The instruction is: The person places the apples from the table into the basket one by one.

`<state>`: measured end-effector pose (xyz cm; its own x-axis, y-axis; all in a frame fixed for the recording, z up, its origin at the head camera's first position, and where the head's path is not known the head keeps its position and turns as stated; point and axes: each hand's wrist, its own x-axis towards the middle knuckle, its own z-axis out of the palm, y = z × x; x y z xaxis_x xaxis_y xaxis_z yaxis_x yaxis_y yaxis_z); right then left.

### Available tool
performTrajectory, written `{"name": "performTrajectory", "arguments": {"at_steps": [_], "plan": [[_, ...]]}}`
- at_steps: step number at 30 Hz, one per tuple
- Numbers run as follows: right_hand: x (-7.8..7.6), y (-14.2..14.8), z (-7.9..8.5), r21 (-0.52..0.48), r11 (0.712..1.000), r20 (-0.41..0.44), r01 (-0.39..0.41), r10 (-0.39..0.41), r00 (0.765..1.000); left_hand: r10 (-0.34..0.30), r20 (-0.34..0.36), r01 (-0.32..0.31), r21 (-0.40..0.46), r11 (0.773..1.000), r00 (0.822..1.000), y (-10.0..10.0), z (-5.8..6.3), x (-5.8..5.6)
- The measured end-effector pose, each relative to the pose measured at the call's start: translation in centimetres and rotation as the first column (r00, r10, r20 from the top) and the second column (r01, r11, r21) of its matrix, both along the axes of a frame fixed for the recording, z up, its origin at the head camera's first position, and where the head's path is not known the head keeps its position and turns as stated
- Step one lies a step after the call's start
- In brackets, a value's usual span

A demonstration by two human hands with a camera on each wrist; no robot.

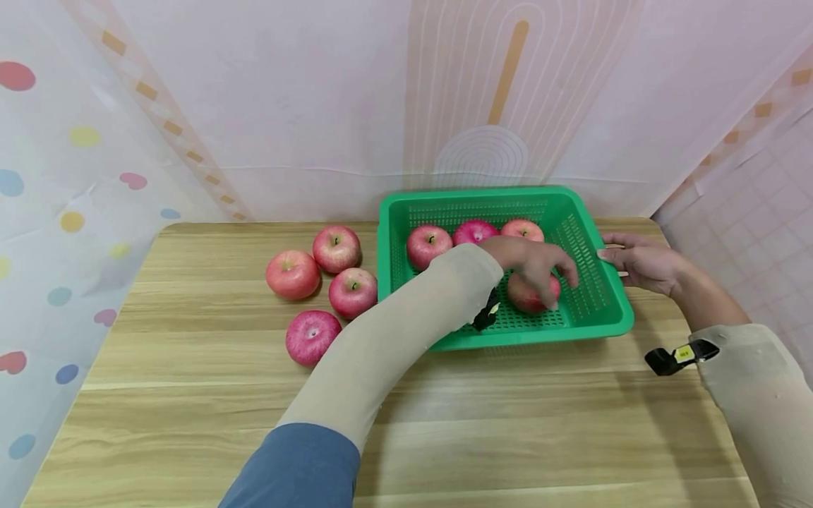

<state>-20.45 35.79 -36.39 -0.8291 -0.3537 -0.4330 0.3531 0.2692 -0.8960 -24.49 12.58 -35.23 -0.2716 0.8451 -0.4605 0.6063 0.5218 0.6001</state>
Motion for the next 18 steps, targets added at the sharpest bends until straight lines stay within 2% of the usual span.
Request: {"name": "performTrajectory", "arguments": {"at_steps": [7, 13, 18], "plan": [[0.0, 0.1, 0.0, -0.007, 1.000, 0.012, 0.003, -0.003, 1.000, 0.007, -0.018, -0.008, -0.007, 1.000, 1.000, 0.2, 1.5, 0.1], [0.0, 0.3, 0.1, -0.014, 1.000, 0.018, 0.002, -0.002, 1.000, -0.004, -0.092, 0.007, 0.024, 1.000, 0.996, 0.4, 2.8, 0.2], [0.0, 0.4, 0.2, -0.024, 1.000, 0.022, 0.004, -0.003, 1.000, 0.005, -0.111, 0.001, 0.050, 0.999, 0.994, 0.1, 4.3, 0.3]]}}
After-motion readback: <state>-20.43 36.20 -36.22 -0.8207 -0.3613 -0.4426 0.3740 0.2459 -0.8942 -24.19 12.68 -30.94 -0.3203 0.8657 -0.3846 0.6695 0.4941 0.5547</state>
